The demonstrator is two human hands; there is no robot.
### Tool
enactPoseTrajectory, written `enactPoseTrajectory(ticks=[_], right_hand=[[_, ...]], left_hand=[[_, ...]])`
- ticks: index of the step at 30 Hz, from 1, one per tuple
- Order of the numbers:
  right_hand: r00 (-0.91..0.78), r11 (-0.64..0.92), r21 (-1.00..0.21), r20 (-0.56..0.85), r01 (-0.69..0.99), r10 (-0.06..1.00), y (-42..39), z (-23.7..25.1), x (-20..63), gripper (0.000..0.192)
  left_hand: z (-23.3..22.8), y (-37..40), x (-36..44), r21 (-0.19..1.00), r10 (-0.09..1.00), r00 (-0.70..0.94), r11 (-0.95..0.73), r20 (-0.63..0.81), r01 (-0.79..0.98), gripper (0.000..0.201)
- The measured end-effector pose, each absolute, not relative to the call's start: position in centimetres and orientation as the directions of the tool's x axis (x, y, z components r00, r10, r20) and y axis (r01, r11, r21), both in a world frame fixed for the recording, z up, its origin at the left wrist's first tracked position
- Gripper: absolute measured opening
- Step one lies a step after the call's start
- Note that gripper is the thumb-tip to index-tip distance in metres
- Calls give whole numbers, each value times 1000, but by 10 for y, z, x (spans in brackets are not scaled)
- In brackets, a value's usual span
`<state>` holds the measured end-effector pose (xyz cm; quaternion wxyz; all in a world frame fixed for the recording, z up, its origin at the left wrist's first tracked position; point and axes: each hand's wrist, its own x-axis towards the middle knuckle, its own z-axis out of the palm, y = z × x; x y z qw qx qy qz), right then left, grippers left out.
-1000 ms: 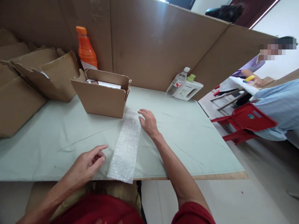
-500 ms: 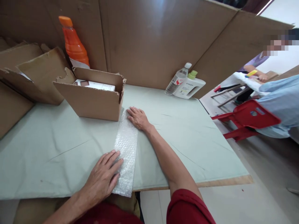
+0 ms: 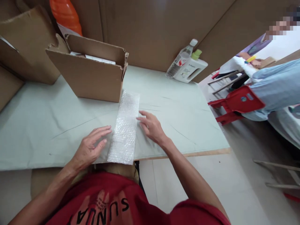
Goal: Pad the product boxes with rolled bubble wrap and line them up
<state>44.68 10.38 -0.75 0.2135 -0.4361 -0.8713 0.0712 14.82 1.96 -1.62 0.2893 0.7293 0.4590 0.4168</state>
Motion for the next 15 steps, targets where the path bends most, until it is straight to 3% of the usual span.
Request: enactPoseTrajectory(ticks=[6, 10, 13, 15], right_hand=[[-679, 694, -270, 163, 667, 716, -9, 2, 436, 46], [-665, 700, -323, 227, 637, 711, -20, -10, 417, 36], [-522, 649, -451, 385, 613, 761, -16, -17, 410, 29], [-382, 545, -597, 389, 588, 838, -12, -18, 406, 25]], left_hand=[[-24, 17, 149, 822, 844, 419, -479, 334, 308, 45], [-27, 18, 154, 844, 860, 451, -414, 239, 342, 55], [-20, 17, 147, 881, 887, 435, -325, 157, 345, 64], [-13, 13, 142, 900, 900, 425, -266, 102, 346, 71]])
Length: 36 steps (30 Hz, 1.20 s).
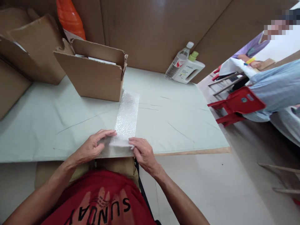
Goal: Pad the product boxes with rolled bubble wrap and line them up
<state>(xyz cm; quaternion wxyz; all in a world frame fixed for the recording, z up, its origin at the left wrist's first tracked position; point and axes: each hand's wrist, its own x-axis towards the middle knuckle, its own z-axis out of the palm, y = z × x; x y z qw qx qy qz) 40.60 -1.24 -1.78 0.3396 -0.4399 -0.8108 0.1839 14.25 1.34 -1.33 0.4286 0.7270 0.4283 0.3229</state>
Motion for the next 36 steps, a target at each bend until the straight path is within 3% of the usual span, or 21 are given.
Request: enactPoseTrajectory(ticks=[3, 5, 7, 10, 13, 17, 22, 25, 28, 33, 36], right_hand=[[-201, 328, -771, 260, 546, 945, -5, -18, 398, 17], [-128, 241, -821, 204, 517, 970, 0, -21, 393, 17], [-68, 239, -819, 240, 522, 969, 3, -26, 392, 22], [-11, 347, -684, 444, 642, 896, 1, -29, 395, 35], [-126, 476, -473, 598, 742, 792, -8, -24, 401, 34], [-368, 576, -325, 519, 750, 772, -12, -18, 400, 32], [-458, 586, -274, 411, 763, 788, 5, -28, 398, 22], [-461, 613, -299, 446, 731, 767, 12, -29, 399, 22], [-441, 613, -396, 445, 683, 779, 12, -22, 400, 23], [-354, 424, -656, 245, 625, 902, 3, -9, 403, 25], [-281, 414, -634, 305, 653, 910, -4, -8, 404, 25]], left_hand=[[-7, 10, 146, 904, 924, 379, -204, 50, 376, 71], [-7, 12, 156, 888, 952, 302, -177, 46, 424, 57], [-10, 17, 168, 854, 973, 226, -149, 38, 498, 48], [-17, 28, 182, 764, 984, 173, -137, 34, 630, 47], [-22, 34, 189, 660, 986, 162, -146, 37, 737, 51], [-26, 34, 191, 573, 983, 166, -181, 79, 799, 51], [-25, 27, 184, 617, 946, 177, -313, 272, 722, 44], [-22, 22, 176, 581, 866, 295, -492, 404, 648, 47], [-20, 18, 171, 575, 833, 392, -553, 390, 603, 44], [-18, 11, 169, 705, 896, 349, -435, 276, 560, 39], [-17, 11, 170, 744, 940, 296, -320, 171, 587, 38]])
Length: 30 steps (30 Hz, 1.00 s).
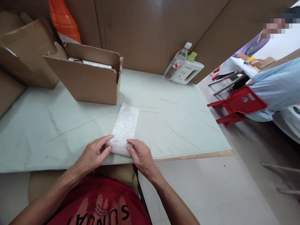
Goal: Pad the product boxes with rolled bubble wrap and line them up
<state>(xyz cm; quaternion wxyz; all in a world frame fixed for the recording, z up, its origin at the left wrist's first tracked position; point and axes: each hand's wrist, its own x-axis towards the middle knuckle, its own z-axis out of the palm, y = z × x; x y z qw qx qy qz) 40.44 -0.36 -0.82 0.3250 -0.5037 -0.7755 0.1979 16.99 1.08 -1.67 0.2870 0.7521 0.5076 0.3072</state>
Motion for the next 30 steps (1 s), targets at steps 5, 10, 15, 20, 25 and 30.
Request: enactPoseTrajectory(ticks=[5, 10, 15, 20, 25, 30], right_hand=[[-336, 543, -383, 488, 747, 806, -15, -11, 401, 26], [-475, 605, -314, 401, 732, 783, -12, -19, 394, 26], [-431, 564, -511, 365, 649, 826, -8, -17, 397, 25], [-345, 448, -631, 289, 633, 893, -14, -13, 400, 30], [-381, 539, -388, 414, 748, 827, -15, -17, 396, 36], [-512, 617, -328, 354, 716, 783, -7, -19, 391, 27]], left_hand=[[-19, 21, 180, 677, 961, 263, -250, 86, 692, 43], [-18, 22, 181, 608, 952, 223, -305, 210, 732, 35], [-16, 3, 165, 679, 855, 403, -508, 325, 531, 37], [-18, 2, 165, 720, 918, 339, -378, 208, 582, 40], [-20, 15, 176, 593, 944, 278, -329, 179, 735, 36], [-14, 8, 169, 637, 922, 285, -388, 264, 666, 41]])
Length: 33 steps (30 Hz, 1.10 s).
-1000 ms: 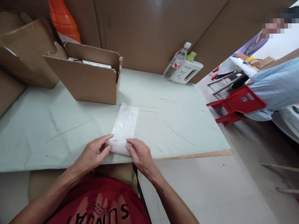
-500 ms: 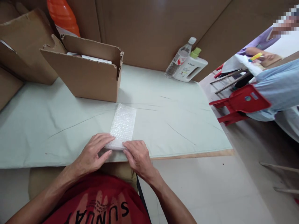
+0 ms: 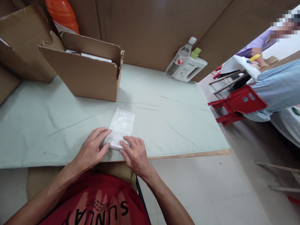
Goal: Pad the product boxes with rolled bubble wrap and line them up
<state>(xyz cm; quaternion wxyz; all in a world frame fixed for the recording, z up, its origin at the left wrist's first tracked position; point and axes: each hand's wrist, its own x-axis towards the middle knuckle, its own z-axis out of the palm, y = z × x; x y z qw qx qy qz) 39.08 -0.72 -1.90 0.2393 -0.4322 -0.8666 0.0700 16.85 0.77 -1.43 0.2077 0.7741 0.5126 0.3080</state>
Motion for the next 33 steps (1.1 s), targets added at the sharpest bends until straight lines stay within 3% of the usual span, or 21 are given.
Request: enactPoseTrajectory(ticks=[4, 6, 8, 13, 15, 17, 20, 23, 25, 28, 31, 33], right_hand=[[-472, 579, -507, 337, 638, 815, -3, -15, 392, 28], [-425, 484, -618, 255, 619, 869, -3, -13, 394, 30], [-376, 420, -655, 217, 628, 901, -4, -13, 395, 31], [-312, 491, -432, 422, 757, 852, -9, -13, 392, 31], [-402, 547, -362, 403, 755, 822, -8, -14, 390, 35], [-478, 591, -339, 363, 732, 800, -6, -16, 389, 32], [-403, 544, -429, 378, 721, 833, 1, -20, 387, 27], [-235, 396, -643, 325, 656, 916, 4, -19, 382, 28], [-201, 292, -778, 215, 557, 956, 1, -16, 374, 28], [-233, 193, -884, 99, 427, 968, -5, -14, 363, 26], [-163, 237, -872, 184, 427, 969, -9, -15, 361, 26], [-108, 242, -884, 217, 400, 970, -8, -16, 364, 37]], left_hand=[[-10, -6, 155, 688, 867, 403, -484, 293, 541, 50], [-11, -7, 153, 720, 887, 386, -440, 253, 536, 45], [-14, -3, 154, 739, 925, 326, -359, 197, 570, 39], [-19, 16, 169, 629, 953, 231, -302, 194, 716, 34], [-18, 20, 172, 593, 962, 202, -274, 186, 757, 31], [-17, 17, 172, 646, 976, 152, -216, 154, 733, 32], [-15, 5, 168, 857, 999, 19, -34, 29, 515, 45], [-14, -9, 168, 977, 983, -51, 181, -176, 111, 64], [-14, -15, 171, 956, 963, -17, 265, -269, -123, 72], [-14, -16, 177, 898, 939, 14, 333, -344, -286, 78], [-13, -14, 180, 850, 917, -11, 365, -398, -379, 79], [-12, -14, 181, 806, 910, -8, 364, -416, -467, 82]])
